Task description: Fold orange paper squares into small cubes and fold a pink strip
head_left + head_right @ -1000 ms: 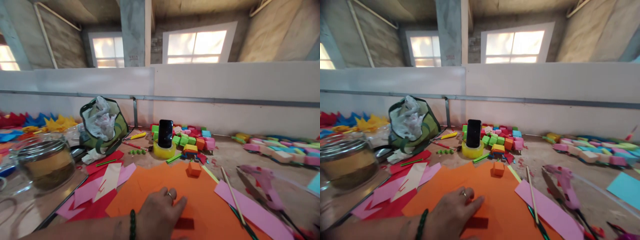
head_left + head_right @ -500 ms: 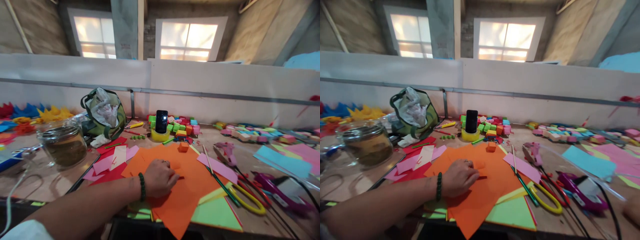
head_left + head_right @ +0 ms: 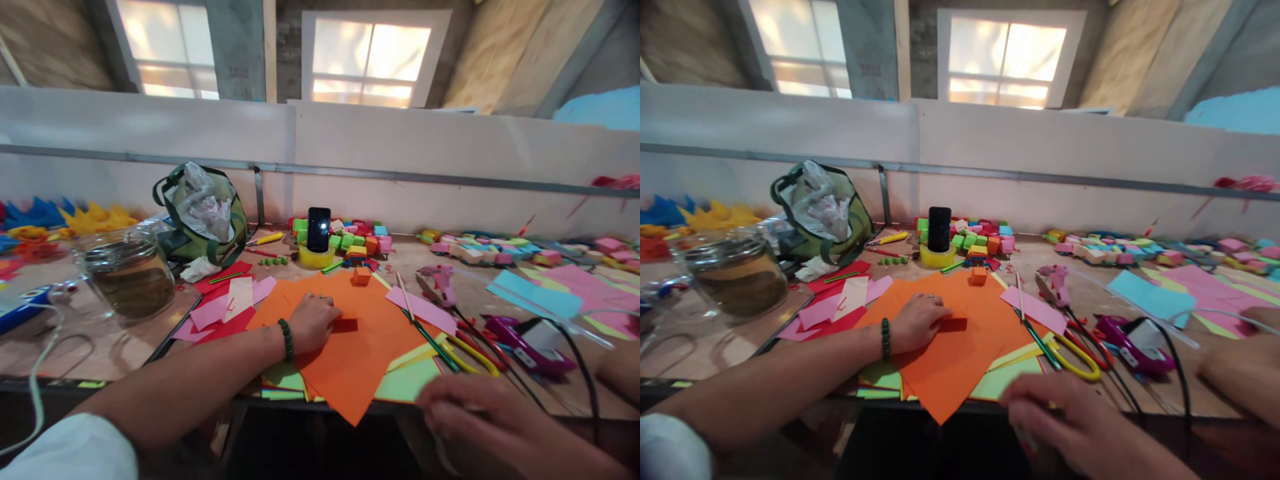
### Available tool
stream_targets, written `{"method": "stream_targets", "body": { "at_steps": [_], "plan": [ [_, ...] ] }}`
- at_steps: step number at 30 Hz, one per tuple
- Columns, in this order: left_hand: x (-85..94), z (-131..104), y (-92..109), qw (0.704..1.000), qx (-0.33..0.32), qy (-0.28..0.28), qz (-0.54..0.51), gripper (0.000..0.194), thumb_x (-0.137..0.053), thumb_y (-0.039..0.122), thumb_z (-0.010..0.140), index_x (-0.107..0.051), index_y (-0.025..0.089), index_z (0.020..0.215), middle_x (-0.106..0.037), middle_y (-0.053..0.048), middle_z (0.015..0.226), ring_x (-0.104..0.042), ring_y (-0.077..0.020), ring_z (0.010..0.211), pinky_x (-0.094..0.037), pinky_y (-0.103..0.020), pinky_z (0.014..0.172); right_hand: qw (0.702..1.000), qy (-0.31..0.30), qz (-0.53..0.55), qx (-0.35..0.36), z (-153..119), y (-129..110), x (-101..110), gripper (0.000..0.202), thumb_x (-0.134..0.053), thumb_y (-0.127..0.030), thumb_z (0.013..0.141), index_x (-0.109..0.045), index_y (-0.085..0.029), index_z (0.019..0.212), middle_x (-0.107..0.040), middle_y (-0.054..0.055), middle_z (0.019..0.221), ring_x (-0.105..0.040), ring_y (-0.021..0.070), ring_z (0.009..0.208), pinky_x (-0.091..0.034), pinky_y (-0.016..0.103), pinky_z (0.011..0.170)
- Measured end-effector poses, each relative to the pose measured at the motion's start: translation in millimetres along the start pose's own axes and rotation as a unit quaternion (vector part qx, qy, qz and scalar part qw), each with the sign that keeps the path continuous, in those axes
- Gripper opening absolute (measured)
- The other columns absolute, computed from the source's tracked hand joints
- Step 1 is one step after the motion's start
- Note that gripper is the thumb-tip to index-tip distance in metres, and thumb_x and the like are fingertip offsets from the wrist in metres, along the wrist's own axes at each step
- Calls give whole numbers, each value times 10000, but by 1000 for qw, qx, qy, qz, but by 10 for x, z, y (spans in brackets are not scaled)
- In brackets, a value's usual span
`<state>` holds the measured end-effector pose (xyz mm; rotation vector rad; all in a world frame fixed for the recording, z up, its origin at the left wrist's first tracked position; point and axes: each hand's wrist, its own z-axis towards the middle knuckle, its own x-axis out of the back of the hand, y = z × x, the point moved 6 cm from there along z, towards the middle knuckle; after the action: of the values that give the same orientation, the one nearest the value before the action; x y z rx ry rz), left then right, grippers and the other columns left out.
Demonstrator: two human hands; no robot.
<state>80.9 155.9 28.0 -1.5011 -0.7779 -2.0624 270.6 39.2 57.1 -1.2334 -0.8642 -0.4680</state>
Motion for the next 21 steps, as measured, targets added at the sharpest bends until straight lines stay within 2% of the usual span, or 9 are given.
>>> {"method": "stream_targets", "body": {
  "at_steps": [1,4,7,9,11,14,17,19,21],
  "plan": [
    [15,8,-21,1000,-1,11,0,298,-482,145,836,-690,212,1039,-655,-77,941,-575,-218,881,-397,-359,796,999,-30,7,15,187,-50,32,269,-549,-491,846,-706,-273,847,-698,36,815,-637,182,725,-519,268,640],
    [157,6,-72,995,-9,98,13,310,-460,162,875,-700,233,1056,-648,-81,1014,-537,-224,936,-382,-374,849,991,105,62,48,827,-143,256,338,-532,-541,829,-679,-263,953,-686,65,932,-620,221,868,-514,311,725],
    [303,-36,-81,982,-30,180,43,321,-438,210,915,-672,294,1117,-605,-74,1169,-467,-252,1069,-337,-421,932,977,92,190,-23,1357,-25,77,438,-605,-550,763,-618,-248,1080,-663,69,1034,-623,220,923,-523,316,701],
    [339,-58,-80,977,-43,199,57,320,-447,206,911,-671,326,1106,-555,-56,1267,-414,-263,1165,-297,-448,985,959,68,267,-65,1545,79,-107,543,-701,-500,690,-577,-231,1145,-662,74,1047,-636,214,898,-523,303,664],
    [337,-66,-77,977,-61,200,41,334,-486,173,872,-669,333,1101,-498,-43,1339,-364,-267,1244,-241,-471,1048,942,71,327,-30,1624,121,-205,575,-775,-428,615,-585,-203,1109,-671,66,1019,-647,201,865,-529,314,714],
    [359,-59,-142,968,-60,226,-95,473,-556,191,794,-562,286,1257,-424,-77,1398,-345,-281,1287,-231,-480,1087,935,146,323,26,1614,216,-194,468,-757,-431,636,-611,-189,1008,-684,54,938,-657,208,847,-536,355,771],
    [315,-8,-399,902,58,246,-350,556,-569,321,816,-440,198,1342,-527,-136,1260,-497,-262,1149,-386,-442,986,938,215,269,36,1564,313,-181,417,-735,-430,668,-608,-206,996,-674,69,997,-638,240,951,-527,397,836],
    [170,36,-556,831,163,204,-492,540,-605,385,800,-484,151,1272,-609,-131,1087,-586,-222,972,-473,-365,839,945,220,237,54,1549,311,-218,383,-724,-413,690,-608,-220,999,-655,73,1078,-619,243,1008,-509,409,890],
    [41,61,-634,777,233,154,-565,553,-685,382,730,-531,138,1202,-629,-112,1010,-605,-172,821,-482,-274,682,952,208,213,71,1544,281,-264,362,-700,-403,724,-602,-231,1026,-649,68,1096,-628,235,986,-513,405,889]
  ]
}}
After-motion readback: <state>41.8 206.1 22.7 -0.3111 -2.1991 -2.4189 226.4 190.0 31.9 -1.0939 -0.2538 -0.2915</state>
